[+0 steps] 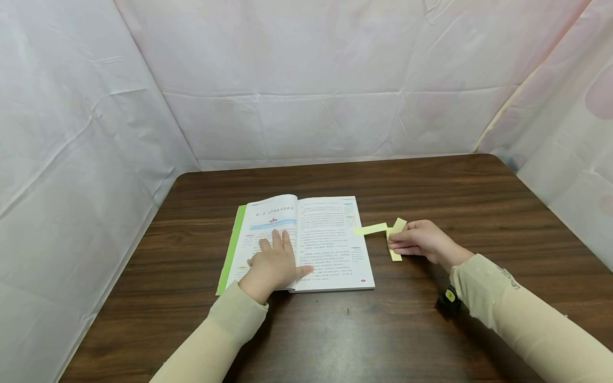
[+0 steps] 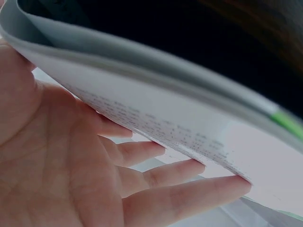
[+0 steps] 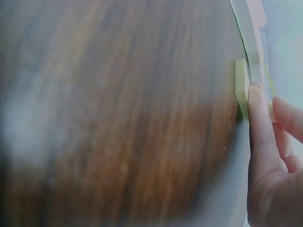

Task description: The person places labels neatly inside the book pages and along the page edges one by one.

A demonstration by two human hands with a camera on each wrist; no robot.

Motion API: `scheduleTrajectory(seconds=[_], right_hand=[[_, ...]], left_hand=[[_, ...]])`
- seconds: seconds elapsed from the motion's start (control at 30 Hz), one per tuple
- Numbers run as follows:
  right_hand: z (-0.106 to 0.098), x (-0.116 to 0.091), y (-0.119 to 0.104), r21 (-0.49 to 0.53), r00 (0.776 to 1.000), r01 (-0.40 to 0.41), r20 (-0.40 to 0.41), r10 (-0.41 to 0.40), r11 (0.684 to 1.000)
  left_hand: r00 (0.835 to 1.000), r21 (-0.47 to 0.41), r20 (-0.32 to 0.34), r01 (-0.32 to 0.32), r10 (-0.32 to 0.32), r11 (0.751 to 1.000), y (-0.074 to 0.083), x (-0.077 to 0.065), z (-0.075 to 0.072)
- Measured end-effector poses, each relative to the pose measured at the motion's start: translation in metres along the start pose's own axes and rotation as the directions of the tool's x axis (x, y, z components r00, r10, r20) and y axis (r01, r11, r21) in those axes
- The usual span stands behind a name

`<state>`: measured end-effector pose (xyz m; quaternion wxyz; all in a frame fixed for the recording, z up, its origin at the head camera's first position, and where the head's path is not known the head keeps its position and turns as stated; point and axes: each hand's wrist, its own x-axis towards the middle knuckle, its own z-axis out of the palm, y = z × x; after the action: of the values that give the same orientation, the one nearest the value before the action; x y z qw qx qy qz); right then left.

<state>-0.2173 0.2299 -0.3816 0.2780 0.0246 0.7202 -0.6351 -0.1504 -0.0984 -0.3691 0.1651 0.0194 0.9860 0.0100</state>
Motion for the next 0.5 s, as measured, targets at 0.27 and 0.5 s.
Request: scheduleTrajectory(seconds=[0.27, 0.5], right_hand=[[0.0006, -0.0014, -0.0015, -0.048, 1.0, 0.0, 0.016, 0.001, 0.999], [0.0021, -0.0041, -0.0038, -0.067, 1.0, -0.009, 0.012, 0.01, 0.998]], left_hand=[[1.0, -0.007, 0.004, 0.007, -0.007, 1.0, 0.0002, -0.0006, 0.0], [1.0, -0.001, -0.002, 0.003, -0.003, 1.0, 0.0005, -0.0009, 0.0003]])
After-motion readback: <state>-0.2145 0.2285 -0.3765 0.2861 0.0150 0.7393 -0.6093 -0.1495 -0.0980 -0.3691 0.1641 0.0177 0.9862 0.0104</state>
